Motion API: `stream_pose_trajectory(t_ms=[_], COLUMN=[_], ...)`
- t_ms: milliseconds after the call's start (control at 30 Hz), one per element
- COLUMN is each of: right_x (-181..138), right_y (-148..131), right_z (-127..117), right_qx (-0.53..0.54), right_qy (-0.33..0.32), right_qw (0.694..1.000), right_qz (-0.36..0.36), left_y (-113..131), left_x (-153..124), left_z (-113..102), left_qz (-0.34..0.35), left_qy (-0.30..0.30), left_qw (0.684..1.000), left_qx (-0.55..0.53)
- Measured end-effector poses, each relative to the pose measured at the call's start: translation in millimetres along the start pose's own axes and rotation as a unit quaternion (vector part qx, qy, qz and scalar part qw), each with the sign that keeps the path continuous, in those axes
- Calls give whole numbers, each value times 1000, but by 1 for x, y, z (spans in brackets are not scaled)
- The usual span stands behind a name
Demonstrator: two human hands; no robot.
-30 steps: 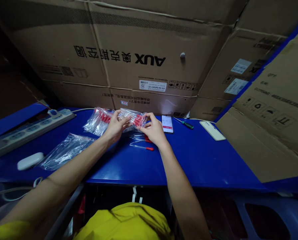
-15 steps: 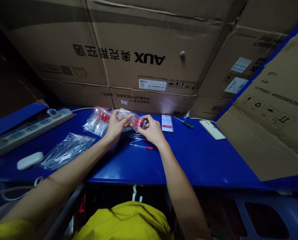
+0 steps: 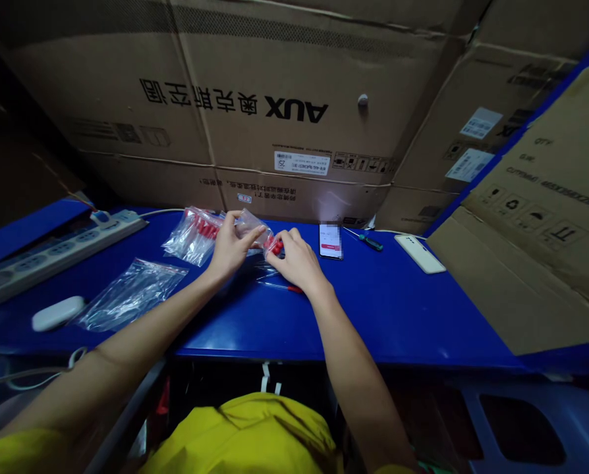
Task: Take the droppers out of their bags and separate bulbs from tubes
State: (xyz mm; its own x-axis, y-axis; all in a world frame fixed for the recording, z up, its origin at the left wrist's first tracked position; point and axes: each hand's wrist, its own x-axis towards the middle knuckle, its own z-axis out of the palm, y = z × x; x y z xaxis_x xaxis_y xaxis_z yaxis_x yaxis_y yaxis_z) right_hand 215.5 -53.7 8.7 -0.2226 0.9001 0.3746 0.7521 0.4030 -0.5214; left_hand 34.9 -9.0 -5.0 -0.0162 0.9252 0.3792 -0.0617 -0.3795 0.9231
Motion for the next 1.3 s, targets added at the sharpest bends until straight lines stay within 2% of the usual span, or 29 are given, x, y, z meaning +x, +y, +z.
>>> stream_pose_trajectory(t_ms=[200,333,400,467,567,767,900,967,1167,1300], right_x=[-1,1,1,1,1,2,4,5,5,6], right_y=[2,8,8,8,8,5,6,7,5,2], right_z=[-4,-6,-6,-5,-3,-2,-4,-4,3,6], right_qx=[0,67,97,110,112,113,149,184,280,316], right_qy=[-26,-25,-22,-25,-26,-25,11,23,-4,-20], right_qw=[1000,997,994,991,992,992,987,981,957,944], right_qz=[16,29,52,66,59,51,58,63,77,94], left_y=[16,17,15,13,14,25,29,32,36,36], left_x=[13,14,12,10,9,14,18,18,12,9], left_z=[-15,-22,-23,-23,-25,-29,-31,-30,-20,-18], left_qz=[-24,-118,-171,-197,-189,-119,-81,-80,-132,-120], left_qy=[-113,-167,-171,-165,-169,-205,-197,-182,-141,-143], left_qw=[993,977,965,957,959,970,976,979,975,974], left_qx=[4,-53,-102,-133,-130,-54,-35,-53,-109,-127])
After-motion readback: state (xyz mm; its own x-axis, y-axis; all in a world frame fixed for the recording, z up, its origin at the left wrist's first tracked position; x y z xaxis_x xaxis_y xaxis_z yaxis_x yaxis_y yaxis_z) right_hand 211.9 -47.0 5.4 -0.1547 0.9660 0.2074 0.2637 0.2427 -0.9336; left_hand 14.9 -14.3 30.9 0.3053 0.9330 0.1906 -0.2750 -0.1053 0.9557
